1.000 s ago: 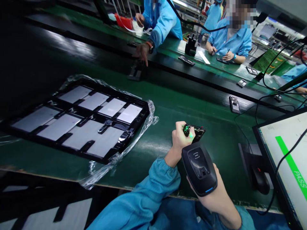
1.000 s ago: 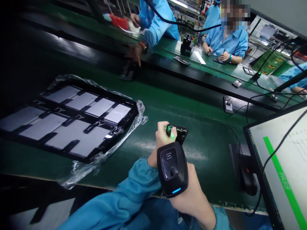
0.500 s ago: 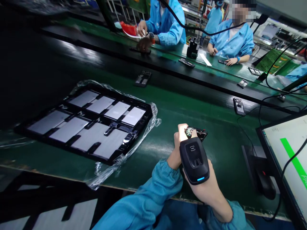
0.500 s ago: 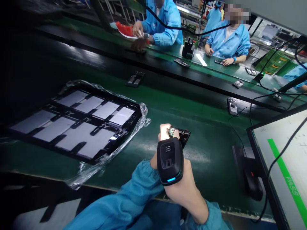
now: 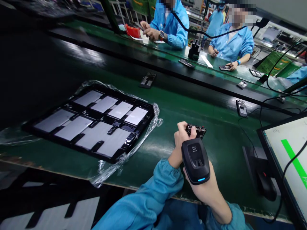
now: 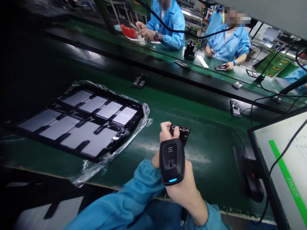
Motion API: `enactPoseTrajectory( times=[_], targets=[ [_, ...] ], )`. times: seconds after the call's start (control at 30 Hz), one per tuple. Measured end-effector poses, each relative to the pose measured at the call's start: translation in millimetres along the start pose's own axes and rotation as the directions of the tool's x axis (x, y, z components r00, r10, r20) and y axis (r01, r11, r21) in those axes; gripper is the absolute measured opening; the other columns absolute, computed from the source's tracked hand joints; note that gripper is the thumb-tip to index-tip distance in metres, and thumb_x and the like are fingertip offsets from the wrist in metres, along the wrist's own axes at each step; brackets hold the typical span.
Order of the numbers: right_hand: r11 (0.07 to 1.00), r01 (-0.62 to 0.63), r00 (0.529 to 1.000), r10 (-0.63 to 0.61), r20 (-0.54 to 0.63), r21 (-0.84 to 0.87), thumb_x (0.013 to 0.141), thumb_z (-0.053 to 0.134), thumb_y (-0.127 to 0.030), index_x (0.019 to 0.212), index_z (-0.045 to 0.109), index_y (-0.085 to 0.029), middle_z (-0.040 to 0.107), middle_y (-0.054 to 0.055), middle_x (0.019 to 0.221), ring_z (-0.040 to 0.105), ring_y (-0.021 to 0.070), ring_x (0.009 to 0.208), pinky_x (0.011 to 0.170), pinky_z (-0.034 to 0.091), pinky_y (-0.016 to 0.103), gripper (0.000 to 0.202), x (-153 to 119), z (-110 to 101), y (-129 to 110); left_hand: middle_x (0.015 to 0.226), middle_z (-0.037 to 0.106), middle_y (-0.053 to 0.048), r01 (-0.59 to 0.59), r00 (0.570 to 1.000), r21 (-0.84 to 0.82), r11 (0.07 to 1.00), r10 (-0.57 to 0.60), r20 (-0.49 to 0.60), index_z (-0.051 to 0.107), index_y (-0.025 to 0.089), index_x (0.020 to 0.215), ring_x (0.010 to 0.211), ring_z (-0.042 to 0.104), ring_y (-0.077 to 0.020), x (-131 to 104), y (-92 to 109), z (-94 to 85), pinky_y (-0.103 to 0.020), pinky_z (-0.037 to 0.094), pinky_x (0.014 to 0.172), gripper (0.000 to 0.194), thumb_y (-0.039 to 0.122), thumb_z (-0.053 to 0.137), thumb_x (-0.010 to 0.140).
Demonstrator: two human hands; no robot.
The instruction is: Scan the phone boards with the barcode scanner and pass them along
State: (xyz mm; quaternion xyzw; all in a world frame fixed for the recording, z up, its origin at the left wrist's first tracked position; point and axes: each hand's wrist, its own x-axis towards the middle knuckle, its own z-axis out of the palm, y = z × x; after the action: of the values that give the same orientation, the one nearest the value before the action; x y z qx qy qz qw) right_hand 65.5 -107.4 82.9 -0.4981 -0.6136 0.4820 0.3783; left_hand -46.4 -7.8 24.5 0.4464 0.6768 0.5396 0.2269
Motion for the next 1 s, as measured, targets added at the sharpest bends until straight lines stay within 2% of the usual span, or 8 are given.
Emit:
enactPoseTrajectory(
  times=[0.1,0.2,0.27,0.5,0.6,0.73,0.8,1.0],
  targets=[
    [0.984,-0.146,0.987,0.153,-0.058,0.101,0.080,0.076,-0.030,0.101,0.072,-0.014,0.076,0.012,0.098,0.072,0.0289,0.088,0.085,0.059,0.043,0.027,0.8,-20.4,18.8,0.095,0.067,-0.006,0.005,0.961,-0.186,0.982,0.046,0.272,0.030,0.017,0.140,0.085,0.068,-0.0209,10.2,-8.9,-13.3,-0.032,0.052,0.077,0.066,0.037,0.062,0.086],
    [0.917,-0.244,0.948,0.294,-0.120,0.315,0.078,0.080,-0.035,0.118,0.070,-0.019,0.071,0.011,0.122,0.065,0.0330,0.115,0.104,0.049,0.053,0.045,4.9,-43.1,50.3,0.126,0.058,-0.013,-0.020,0.804,-0.253,0.967,0.166,0.571,0.006,0.017,0.154,0.108,0.063,-0.0235,14.7,-25.4,-21.5,-0.037,0.049,0.097,0.105,0.027,0.074,0.075],
    [0.858,-0.289,0.938,0.343,-0.054,0.424,0.075,0.083,-0.035,0.119,0.070,-0.021,0.069,0.010,0.127,0.059,0.0344,0.124,0.109,0.044,0.055,0.048,2.4,-55.7,69.1,0.135,0.049,-0.017,-0.090,0.753,-0.156,0.984,0.170,0.635,0.010,0.017,0.156,0.118,0.057,-0.0265,10.4,-31.8,-16.2,-0.039,0.045,0.104,0.108,0.024,0.077,0.071],
    [0.888,-0.335,0.942,0.323,0.090,0.315,0.074,0.084,-0.035,0.106,0.076,-0.021,0.074,0.010,0.116,0.067,0.0345,0.110,0.106,0.047,0.053,0.036,12.7,-89.8,86.8,0.112,0.058,-0.012,-0.281,0.881,0.388,0.878,0.076,0.466,0.058,0.019,0.120,0.107,0.059,-0.0286,-18.6,-11.7,31.0,-0.042,0.049,0.091,0.047,0.054,0.057,0.089],
    [0.838,-0.341,0.939,0.280,0.202,0.425,0.070,0.086,-0.033,0.108,0.076,-0.020,0.073,0.011,0.119,0.063,0.0353,0.119,0.110,0.043,0.051,0.041,53.7,-78.8,87.8,0.114,0.060,-0.011,-0.343,0.918,0.442,0.829,0.197,0.343,0.061,0.019,0.112,0.111,0.056,-0.0265,10.2,-24.5,-7.6,-0.041,0.047,0.096,0.033,0.045,0.057,0.091],
    [0.760,-0.335,0.938,0.212,0.275,0.557,0.069,0.086,-0.034,0.098,0.078,-0.017,0.069,0.013,0.126,0.058,0.0359,0.125,0.113,0.038,0.050,0.034,85.0,-59.2,90.5,0.115,0.063,-0.012,-0.155,0.986,0.634,0.758,0.163,0.046,0.060,0.015,0.113,0.113,0.057,-0.0240,86.5,-53.1,-118.0,-0.039,0.044,0.102,0.027,0.026,0.052,0.090],
    [0.747,-0.319,0.943,0.185,0.278,0.584,0.072,0.084,-0.032,0.098,0.078,-0.017,0.069,0.013,0.127,0.057,0.0351,0.126,0.114,0.037,0.049,0.031,85.6,-57.0,94.5,0.116,0.063,-0.014,-0.117,0.992,0.764,0.634,0.035,0.123,0.058,0.012,0.117,0.112,0.059,-0.0256,120.3,-63.7,-151.0,-0.038,0.046,0.098,0.035,0.029,0.059,0.085],
    [0.756,-0.270,0.952,0.118,0.281,0.596,0.072,0.081,-0.028,0.092,0.076,-0.019,0.071,0.009,0.118,0.062,0.0299,0.114,0.103,0.044,0.043,0.023,73.7,-61.1,102.2,0.102,0.067,-0.023,-0.096,0.986,0.951,0.294,-0.105,0.132,0.052,0.003,0.122,0.097,0.066,-0.0324,153.5,-50.1,-142.1,-0.039,0.049,0.084,0.042,0.014,0.056,0.082]
  ],
)
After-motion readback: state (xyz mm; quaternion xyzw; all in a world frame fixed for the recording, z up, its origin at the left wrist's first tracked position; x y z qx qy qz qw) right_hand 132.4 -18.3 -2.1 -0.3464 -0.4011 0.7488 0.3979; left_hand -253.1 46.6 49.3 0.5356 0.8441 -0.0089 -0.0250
